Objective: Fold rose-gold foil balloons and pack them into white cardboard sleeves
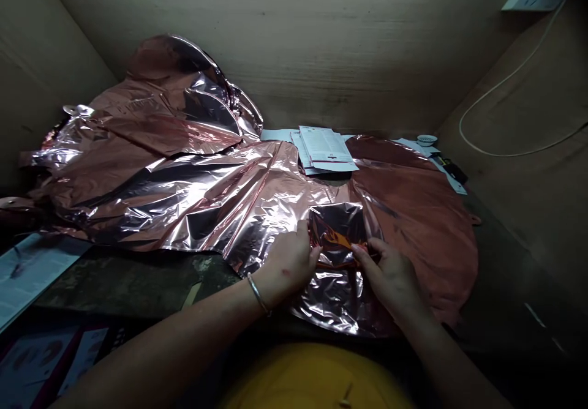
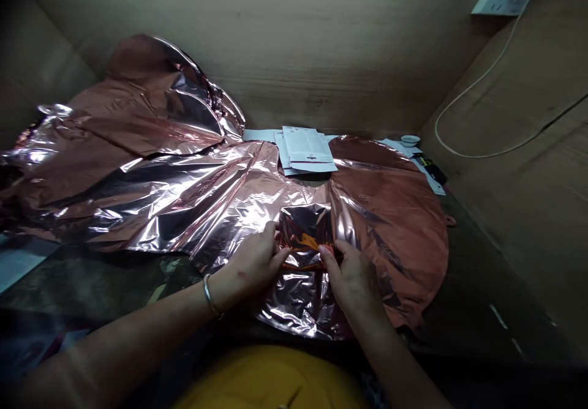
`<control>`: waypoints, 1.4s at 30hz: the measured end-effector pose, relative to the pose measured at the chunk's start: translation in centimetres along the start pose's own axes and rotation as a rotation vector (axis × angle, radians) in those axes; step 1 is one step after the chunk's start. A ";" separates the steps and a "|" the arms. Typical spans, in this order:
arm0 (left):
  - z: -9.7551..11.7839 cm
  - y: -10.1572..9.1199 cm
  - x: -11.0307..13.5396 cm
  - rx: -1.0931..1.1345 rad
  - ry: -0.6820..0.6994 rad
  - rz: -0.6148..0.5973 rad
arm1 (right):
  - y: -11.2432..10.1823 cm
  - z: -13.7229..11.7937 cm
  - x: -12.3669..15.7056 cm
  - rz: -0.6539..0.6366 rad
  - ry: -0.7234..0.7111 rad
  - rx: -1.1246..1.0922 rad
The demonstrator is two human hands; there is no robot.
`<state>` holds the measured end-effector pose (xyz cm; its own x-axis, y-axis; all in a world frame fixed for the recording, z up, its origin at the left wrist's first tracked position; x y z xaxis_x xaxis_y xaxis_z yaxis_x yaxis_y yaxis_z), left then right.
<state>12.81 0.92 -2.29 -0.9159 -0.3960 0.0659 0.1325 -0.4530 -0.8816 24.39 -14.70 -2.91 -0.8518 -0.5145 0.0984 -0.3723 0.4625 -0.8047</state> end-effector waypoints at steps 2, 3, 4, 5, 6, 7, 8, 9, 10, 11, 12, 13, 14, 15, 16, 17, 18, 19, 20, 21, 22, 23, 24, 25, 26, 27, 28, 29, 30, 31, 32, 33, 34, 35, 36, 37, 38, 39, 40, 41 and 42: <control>0.0 -0.2 -0.4 -0.019 -0.023 -0.078 | 0.1 -0.1 -0.2 -0.011 0.006 0.037; 0.0 -0.3 -0.5 -0.029 -0.024 -0.106 | 0.2 -0.1 -0.2 -0.020 0.005 0.063; 0.0 -0.5 -0.5 -0.040 -0.023 -0.120 | 0.3 -0.2 -0.3 -0.031 -0.001 0.094; 0.0 -0.7 -0.5 -0.047 -0.020 -0.124 | 0.5 -0.3 -0.3 -0.038 -0.011 0.127; -0.1 -0.9 -0.4 -0.050 -0.017 -0.121 | 0.6 -0.4 -0.3 -0.041 -0.021 0.158; -0.2 -1.1 -0.3 -0.054 -0.015 -0.109 | 0.7 -0.5 -0.3 -0.039 -0.029 0.188; -0.4 -1.3 -0.1 -0.059 -0.009 -0.093 | 0.8 -0.5 -0.3 -0.034 -0.031 0.216; -0.5 -1.5 0.0 -0.062 0.000 -0.076 | 0.9 -0.5 -0.3 -0.026 -0.034 0.241; -0.6 -1.7 0.1 -0.055 0.007 -0.063 | 0.9 -0.5 -0.3 -0.010 -0.038 0.263; -0.7 -1.9 0.1 -0.028 0.001 -0.056 | 0.9 -0.5 -0.3 0.008 -0.049 0.283; -0.9 -2.1 0.0 0.028 -0.026 -0.060 | 0.9 -0.5 -0.3 0.023 -0.063 0.297; -1.1 -2.3 -0.2 0.119 -0.074 -0.078 | 0.9 -0.5 -0.3 0.032 -0.074 0.308; -1.3 -2.3 -0.4 0.242 -0.139 -0.110 | 0.9 -0.4 -0.3 0.034 -0.080 0.316; -1.3 -2.2 -0.7 0.379 -0.218 -0.150 | 0.9 -0.3 -0.3 0.029 -0.081 0.321; -1.3 -2.1 -0.9 0.509 -0.302 -0.187 | 0.9 -0.1 -0.4 0.022 -0.078 0.322; -1.2 -2.0 -1.2 0.610 -0.378 -0.210 | 0.9 0.0 -0.5 0.017 -0.075 0.320; -1.1 -1.9 -1.5 0.679 -0.442 -0.217 | 0.9 0.1 -0.5 0.018 -0.075 0.314; -1.0 -1.7 -1.9 0.718 -0.491 -0.207 | 0.9 0.1 -0.6 0.023 -0.085 0.301; -1.0 -1.6 -2.2 0.730 -0.522 -0.184 | 0.9 0.1 -0.6 0.033 -0.098 0.284; -0.9 -1.4 -2.5 0.728 -0.532 -0.154 | 0.9 0.1 -0.5 0.044 -0.113 0.265; -0.9 -1.2 -2.8 0.727 -0.523 -0.127 | 0.9 0.1 -0.4 0.053 -0.129 0.245; -0.8 -0.9 -3.0 0.736 -0.502 -0.103 | 1.0 0.1 -0.3 0.060 -0.143 0.224; -0.6 -0.7 -3.0 0.753 -0.471 -0.078 | 1.0 0.1 -0.2 0.064 -0.154 0.204; -0.4 -0.5 -2.9 0.779 -0.427 -0.055 | 0.9 0.1 -0.1 0.064 -0.165 0.183; -0.1 -0.5 -2.7 0.810 -0.375 -0.033 | 0.8 0.0 0.0 0.065 -0.172 0.151; 0.2 -0.6 -2.3 0.840 -0.320 -0.013 | 0.6 -0.1 0.0 0.060 -0.179 0.089; 0.6 -0.9 -1.9 0.874 -0.257 0.009 | 0.2 -0.2 0.1 0.042 -0.180 -0.021; 1.1 -1.4 -1.4 0.919 -0.179 0.031 | -0.2 -0.3 0.0 -0.004 -0.176 -0.180; 1.7 -1.9 -0.9 0.978 -0.086 0.038 | -0.6 -0.6 0.0 -0.085 -0.168 -0.371; 2.4 -2.4 -0.4 1.051 0.019 0.020 | -0.9 -0.9 0.0 -0.205 -0.149 -0.567; 3.2 -2.9 0.0 1.127 0.127 -0.024 | -1.1 -1.3 0.1 -0.354 -0.122 -0.740; 3.9 -3.3 0.4 1.187 0.226 -0.092 | -1.3 -1.8 0.4 -0.500 -0.087 -0.868; 4.3 -3.7 0.6 1.213 0.293 -0.152 | -1.4 -2.3 0.7 -0.618 -0.046 -0.950; 4.3 -4.0 0.7 1.199 0.311 -0.163 | -1.6 -2.6 0.9 -0.689 -0.004 -1.007; 3.9 -4.4 0.6 1.161 0.283 -0.099 | -1.6 -2.9 1.1 -0.704 0.040 -1.063; 3.0 -4.7 0.5 1.120 0.215 0.018 | -1.6 -3.0 1.2 -0.670 0.088 -1.125; 2.1 -4.8 0.6 1.102 0.121 0.138 | -1.3 -3.0 1.2 -0.594 0.141 -1.192; 1.2 -4.5 0.9 1.124 0.014 0.220 | -0.9 -2.9 1.3 -0.491 0.201 -1.264; 0.7 -3.5 1.3 1.190 -0.086 0.233 | -0.2 -2.7 1.5 -0.372 0.265 -1.334; 0.7 -2.0 1.8 1.284 -0.158 0.175 | 0.5 -2.4 1.8 -0.250 0.330 -1.392; 1.1 -0.5 2.4 1.377 -0.199 0.082 | 1.3 -2.2 2.3 -0.146 0.390 -1.432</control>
<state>11.00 -0.71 -1.21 -0.8342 -0.5126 0.2036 0.5511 -0.7898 0.2694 21.16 -13.69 -2.43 -0.7326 -0.5040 0.4575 -0.3009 0.8426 0.4466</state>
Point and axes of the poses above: each hand's wrist, its own x-axis away from the middle knuckle, its own y-axis out of the palm, z = x × y, the point moved 6 cm from there along -x, towards the middle knuckle, and after that the axes turned 5 degrees about y, right-handed, at the moved point
